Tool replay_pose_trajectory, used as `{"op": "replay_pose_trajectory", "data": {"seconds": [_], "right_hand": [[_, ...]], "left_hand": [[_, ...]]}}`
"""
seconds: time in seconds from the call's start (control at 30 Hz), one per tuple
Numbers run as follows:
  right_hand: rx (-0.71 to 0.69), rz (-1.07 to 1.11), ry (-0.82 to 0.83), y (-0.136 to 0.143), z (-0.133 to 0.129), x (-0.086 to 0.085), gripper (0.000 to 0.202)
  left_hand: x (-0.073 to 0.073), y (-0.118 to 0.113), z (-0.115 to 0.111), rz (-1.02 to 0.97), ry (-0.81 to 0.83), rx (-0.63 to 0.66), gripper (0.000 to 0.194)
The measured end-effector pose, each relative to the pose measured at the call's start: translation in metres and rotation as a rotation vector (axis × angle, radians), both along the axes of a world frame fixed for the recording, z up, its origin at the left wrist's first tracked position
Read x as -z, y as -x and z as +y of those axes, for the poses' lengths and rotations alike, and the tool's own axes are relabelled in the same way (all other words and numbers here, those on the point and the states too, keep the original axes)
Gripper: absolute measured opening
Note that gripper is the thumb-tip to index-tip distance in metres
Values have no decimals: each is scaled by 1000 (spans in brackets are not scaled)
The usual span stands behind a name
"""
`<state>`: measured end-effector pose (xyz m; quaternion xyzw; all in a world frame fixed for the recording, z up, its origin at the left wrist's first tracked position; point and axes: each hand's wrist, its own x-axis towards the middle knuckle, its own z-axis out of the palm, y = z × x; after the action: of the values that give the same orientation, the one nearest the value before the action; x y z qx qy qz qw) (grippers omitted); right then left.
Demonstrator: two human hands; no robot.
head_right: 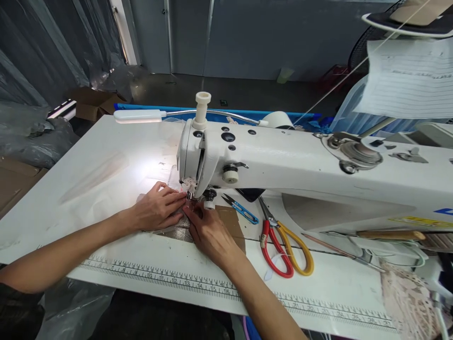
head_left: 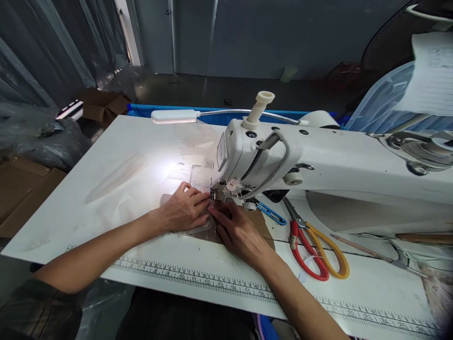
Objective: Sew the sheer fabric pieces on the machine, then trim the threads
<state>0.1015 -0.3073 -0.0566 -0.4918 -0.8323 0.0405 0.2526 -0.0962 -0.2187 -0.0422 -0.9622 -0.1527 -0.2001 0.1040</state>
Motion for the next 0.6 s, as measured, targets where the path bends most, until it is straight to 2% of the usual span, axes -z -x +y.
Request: {"op": "replay_pose_trajectory", "data": {"seconds": [0.17,0.4,0.6], "right_hand": [[37,-10,39,4,2,1,46],[91,13,59,5,3,0,41],[301,138,108,-9,3,-10,34]], "left_hand": [[0,-3,2,-6,-17,-34,35],[1,-10,3,-39,-34,-85,34],[-10,1,8,-99,-69,-111,36]]}}
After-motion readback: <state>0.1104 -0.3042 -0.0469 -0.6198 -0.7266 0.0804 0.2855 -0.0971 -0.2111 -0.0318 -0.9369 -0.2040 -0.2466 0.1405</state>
